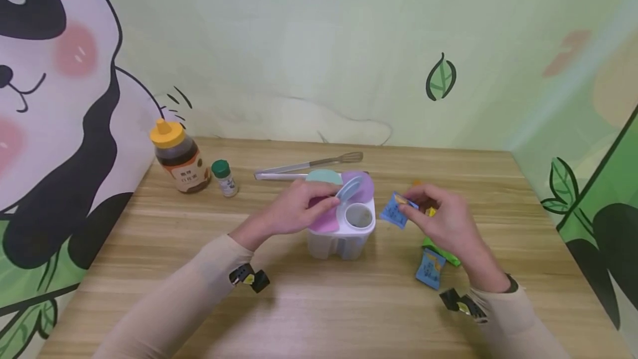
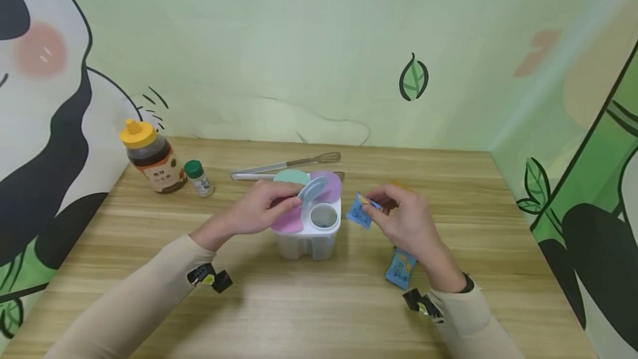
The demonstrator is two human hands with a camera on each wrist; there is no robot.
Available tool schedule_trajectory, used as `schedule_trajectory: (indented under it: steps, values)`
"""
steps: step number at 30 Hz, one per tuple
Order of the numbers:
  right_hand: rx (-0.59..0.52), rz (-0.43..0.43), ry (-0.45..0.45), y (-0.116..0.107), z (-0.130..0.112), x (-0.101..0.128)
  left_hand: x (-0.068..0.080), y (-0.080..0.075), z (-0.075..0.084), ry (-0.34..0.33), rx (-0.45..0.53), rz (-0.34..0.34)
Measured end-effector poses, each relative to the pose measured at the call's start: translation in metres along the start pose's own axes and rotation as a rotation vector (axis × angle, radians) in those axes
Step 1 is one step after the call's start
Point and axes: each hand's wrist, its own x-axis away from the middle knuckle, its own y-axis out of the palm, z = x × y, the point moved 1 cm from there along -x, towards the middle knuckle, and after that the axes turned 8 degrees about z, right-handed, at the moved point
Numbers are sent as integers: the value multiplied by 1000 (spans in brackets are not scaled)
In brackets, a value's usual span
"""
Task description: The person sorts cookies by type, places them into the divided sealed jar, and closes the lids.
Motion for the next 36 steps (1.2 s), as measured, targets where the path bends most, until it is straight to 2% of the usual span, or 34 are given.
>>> schedule_trajectory:
  steps: [7,15,25,36]
  values:
    - [-36,22,-11,-2,-7,-4,0,-1,1,-3,-7,1]
    - [-140,65,-15,-1,-15,-7,1,-1,0,-10,-6,-4]
    - [-153,92,-44,5,-23,-10,-1,-1,-1,15,-14,-9]
    - [-196,65,-85,13,-29,-14,-1,-1,-1,27,-8,2]
